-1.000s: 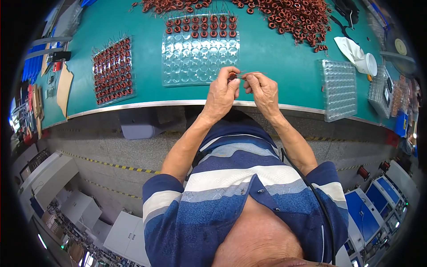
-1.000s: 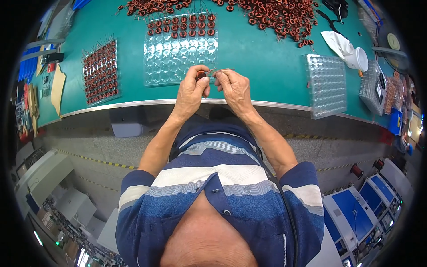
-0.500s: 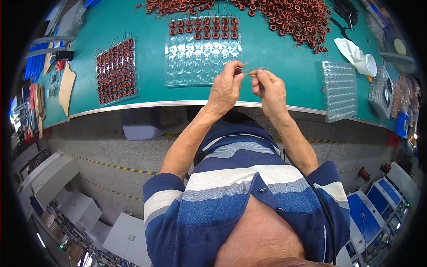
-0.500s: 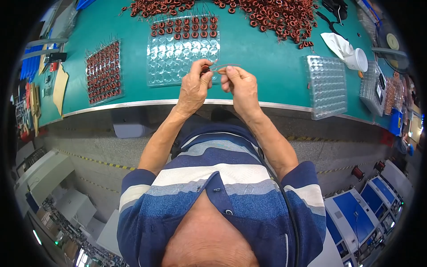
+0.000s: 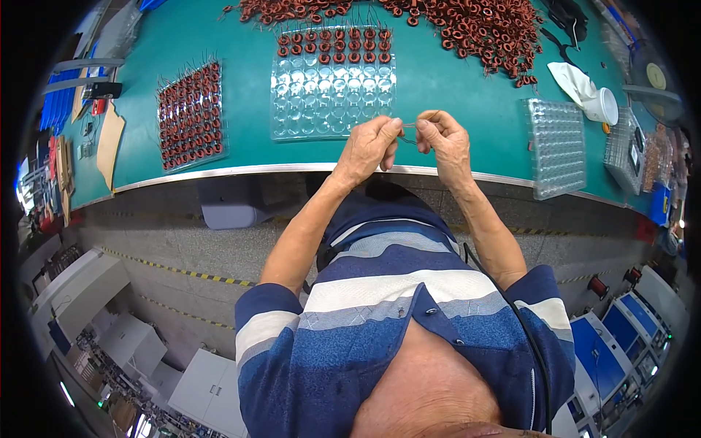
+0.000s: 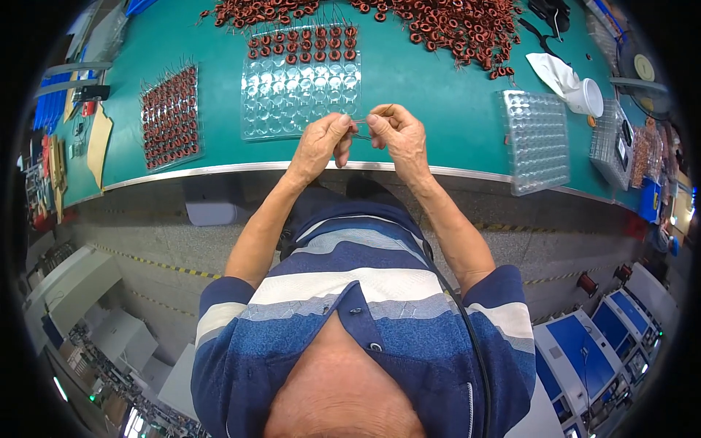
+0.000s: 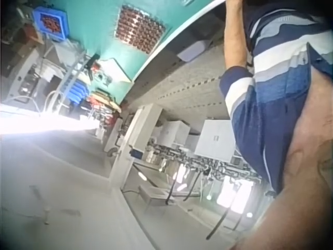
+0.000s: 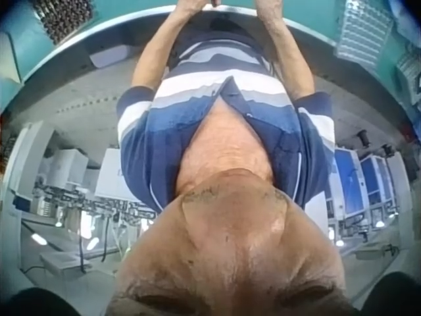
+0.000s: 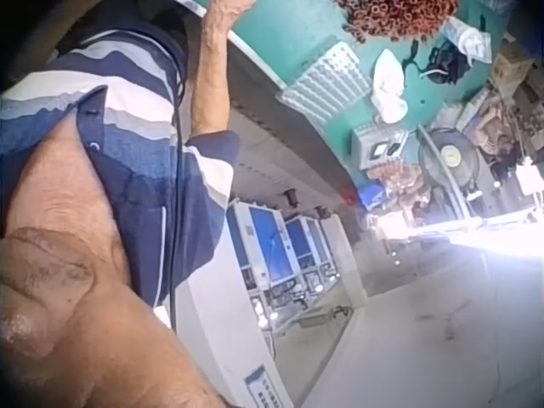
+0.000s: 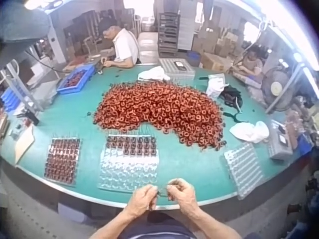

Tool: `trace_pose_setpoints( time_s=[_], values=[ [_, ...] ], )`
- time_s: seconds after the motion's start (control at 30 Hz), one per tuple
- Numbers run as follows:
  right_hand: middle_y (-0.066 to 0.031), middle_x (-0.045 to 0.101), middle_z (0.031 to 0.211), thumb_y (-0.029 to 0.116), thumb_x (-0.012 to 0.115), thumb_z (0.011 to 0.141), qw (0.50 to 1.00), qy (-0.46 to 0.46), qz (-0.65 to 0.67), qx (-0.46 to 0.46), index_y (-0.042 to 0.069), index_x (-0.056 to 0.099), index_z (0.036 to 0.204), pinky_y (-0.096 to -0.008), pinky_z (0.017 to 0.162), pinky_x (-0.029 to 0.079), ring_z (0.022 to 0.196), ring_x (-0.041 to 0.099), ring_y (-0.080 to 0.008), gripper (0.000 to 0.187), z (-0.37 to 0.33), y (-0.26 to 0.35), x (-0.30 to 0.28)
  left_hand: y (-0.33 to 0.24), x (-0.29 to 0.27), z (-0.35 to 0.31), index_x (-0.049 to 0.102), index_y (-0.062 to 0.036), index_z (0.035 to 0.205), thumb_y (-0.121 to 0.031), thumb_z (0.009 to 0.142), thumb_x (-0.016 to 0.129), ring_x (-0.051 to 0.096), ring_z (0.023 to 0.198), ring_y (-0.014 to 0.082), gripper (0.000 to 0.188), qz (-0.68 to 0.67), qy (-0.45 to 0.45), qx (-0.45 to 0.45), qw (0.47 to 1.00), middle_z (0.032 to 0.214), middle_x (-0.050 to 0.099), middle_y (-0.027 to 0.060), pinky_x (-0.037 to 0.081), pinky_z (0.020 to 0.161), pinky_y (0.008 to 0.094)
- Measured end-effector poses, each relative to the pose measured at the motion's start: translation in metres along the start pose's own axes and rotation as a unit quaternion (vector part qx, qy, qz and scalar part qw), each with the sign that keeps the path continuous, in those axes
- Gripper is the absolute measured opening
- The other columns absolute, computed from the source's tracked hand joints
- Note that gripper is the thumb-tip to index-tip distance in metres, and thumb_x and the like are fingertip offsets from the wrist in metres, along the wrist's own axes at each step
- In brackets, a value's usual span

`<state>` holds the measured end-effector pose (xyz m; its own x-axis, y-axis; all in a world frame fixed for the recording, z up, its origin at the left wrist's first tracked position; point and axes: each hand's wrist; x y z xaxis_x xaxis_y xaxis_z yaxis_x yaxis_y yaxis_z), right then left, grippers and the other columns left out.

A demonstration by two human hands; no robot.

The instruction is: Picking up small toroidal electronic components from a pile and organizing them into a transparent plastic sorting tray.

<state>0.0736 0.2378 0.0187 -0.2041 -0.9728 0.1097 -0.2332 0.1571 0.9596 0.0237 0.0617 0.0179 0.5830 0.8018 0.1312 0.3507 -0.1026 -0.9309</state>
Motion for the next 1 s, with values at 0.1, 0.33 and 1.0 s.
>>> trace_pose_setpoints(
  time_s=[0.1,0.33,1.0],
  values=[
    [-0.0011,0.058,0.067,0.023,0.069,0.087,0.996,-0.003,0.079,0.034,0.001,0.062,0.089,-0.0207,0.051,0.040,0.056,0.053,-0.0080,0.023,0.000,-0.009,-0.004,0.001,0.005,-0.002,0.060,0.0018,0.089,-0.038,0.099,0.047,0.052,0.048,0.0100,0.043,-0.031,-0.011,0.001,0.999,0.058,0.052,0.0022,0.043,0.046,0.0254],
    [0.0005,0.056,0.063,0.027,0.069,0.088,0.989,0.009,0.118,0.092,0.003,0.064,0.086,-0.0202,0.045,0.036,0.051,0.048,-0.0073,0.024,-0.003,-0.008,0.000,0.010,0.006,-0.009,0.058,0.0021,0.109,-0.027,0.099,0.049,0.057,0.063,0.0104,0.032,-0.096,0.072,0.063,0.991,0.077,0.058,0.0043,0.048,0.055,0.0246],
    [-0.0032,0.060,0.068,0.025,0.057,0.096,0.999,0.034,-0.026,-0.003,0.000,0.066,0.094,-0.0202,0.050,0.042,0.056,0.055,-0.0083,0.027,-0.004,0.010,-0.002,0.004,0.017,-0.019,0.057,-0.0002,0.106,-0.018,0.097,0.050,0.054,0.054,0.0064,0.021,-0.054,-0.012,0.028,0.998,0.069,0.057,0.0013,0.044,0.047,0.0211]
  ],
)
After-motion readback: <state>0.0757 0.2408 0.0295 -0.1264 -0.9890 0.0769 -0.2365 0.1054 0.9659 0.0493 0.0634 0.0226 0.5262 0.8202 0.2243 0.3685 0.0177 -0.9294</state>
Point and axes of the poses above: each hand's wrist, its own z-axis towards the middle knuckle, its own x-axis out of the palm, y = z × x
